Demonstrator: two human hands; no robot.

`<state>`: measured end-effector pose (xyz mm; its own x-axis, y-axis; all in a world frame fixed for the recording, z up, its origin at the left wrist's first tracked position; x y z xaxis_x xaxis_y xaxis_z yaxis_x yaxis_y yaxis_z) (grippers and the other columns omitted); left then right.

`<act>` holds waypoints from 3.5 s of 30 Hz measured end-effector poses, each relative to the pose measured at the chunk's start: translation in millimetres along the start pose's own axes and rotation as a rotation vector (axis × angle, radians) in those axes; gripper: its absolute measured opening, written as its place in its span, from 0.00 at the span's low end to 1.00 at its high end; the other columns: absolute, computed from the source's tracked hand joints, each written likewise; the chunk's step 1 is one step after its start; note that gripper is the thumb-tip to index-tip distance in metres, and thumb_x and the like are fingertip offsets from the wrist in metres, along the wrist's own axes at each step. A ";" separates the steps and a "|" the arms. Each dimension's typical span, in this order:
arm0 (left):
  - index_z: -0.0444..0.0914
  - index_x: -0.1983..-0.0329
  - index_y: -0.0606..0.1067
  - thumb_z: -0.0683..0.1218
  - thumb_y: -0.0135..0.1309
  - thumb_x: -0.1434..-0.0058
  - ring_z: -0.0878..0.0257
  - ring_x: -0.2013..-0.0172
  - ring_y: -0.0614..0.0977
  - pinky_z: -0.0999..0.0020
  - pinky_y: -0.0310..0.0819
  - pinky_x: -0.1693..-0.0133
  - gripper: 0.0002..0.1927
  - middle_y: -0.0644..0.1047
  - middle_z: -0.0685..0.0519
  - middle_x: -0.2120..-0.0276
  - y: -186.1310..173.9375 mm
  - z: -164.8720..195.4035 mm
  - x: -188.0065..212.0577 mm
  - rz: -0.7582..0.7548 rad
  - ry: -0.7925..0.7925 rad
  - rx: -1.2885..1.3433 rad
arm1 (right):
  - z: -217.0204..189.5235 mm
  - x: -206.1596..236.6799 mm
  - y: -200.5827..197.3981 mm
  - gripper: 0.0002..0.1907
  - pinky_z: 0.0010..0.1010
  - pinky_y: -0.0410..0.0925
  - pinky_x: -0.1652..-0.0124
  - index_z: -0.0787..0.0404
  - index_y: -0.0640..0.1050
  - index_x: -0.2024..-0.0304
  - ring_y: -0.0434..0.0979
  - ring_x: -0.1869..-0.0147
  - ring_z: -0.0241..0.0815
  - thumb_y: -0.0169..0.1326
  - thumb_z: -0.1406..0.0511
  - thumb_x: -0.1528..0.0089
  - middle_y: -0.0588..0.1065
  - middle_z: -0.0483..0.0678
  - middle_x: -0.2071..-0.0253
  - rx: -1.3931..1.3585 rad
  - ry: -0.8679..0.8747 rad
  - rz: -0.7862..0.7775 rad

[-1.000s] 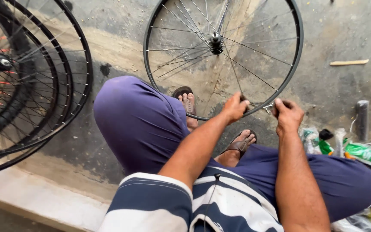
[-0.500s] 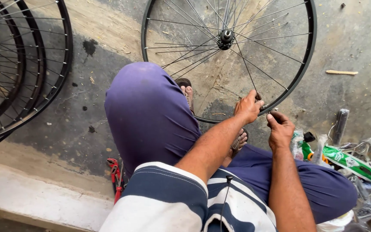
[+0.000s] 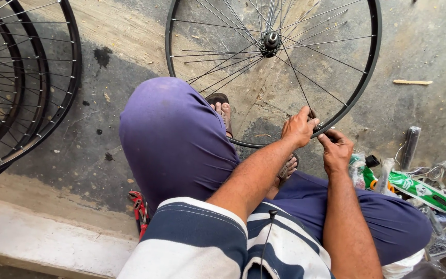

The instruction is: The person sits on the floor and repeatedly tightens the spokes of a bicycle wheel using a spoke wrench. They rotate the wheel to access different sections and continue adjusting the tension of the spokes throughout the clip.

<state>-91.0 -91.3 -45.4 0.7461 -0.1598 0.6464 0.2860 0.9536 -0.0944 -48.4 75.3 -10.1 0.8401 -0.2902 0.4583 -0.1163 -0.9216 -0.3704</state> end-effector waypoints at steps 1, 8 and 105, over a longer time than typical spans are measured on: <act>0.45 0.52 0.71 0.55 0.51 0.32 0.55 0.59 0.84 0.56 0.75 0.57 0.12 0.82 0.53 0.62 0.0 0.1 0.7 0.001 -0.001 0.002 | -2.1 1.3 0.9 0.13 0.26 0.74 0.54 0.68 0.81 0.52 0.80 0.57 0.37 0.64 0.74 0.40 0.81 0.49 0.59 0.016 -0.010 0.000; 0.45 0.53 0.72 0.56 0.52 0.33 0.55 0.59 0.84 0.55 0.75 0.57 0.13 0.82 0.53 0.61 2.6 -1.0 -0.7 0.016 -0.005 0.003 | -13.5 6.2 0.1 0.13 0.25 0.74 0.58 0.66 0.82 0.53 0.78 0.61 0.36 0.65 0.73 0.40 0.80 0.49 0.63 0.117 0.014 0.007; 0.54 0.52 0.74 0.50 0.58 0.44 0.60 0.53 0.84 0.46 0.55 0.47 0.16 0.84 0.60 0.59 27.3 68.1 -35.8 -0.401 0.501 -0.801 | 13.0 -8.1 -1.4 0.12 0.25 0.72 0.51 0.71 0.79 0.50 0.78 0.53 0.36 0.61 0.74 0.37 0.79 0.49 0.55 -0.108 -0.140 -0.090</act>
<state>-150.8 -42.2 -19.6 0.6198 -0.6925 0.3692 0.7503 0.3849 -0.5375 -48.1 82.2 -23.8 0.9142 -0.1738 0.3660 -0.0874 -0.9666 -0.2408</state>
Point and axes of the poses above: each hand's wrist, its own x-axis away from the middle knuckle, its own y-axis out of the palm, z = x × y, the point moved 7 cm from there along -x, towards the middle knuckle
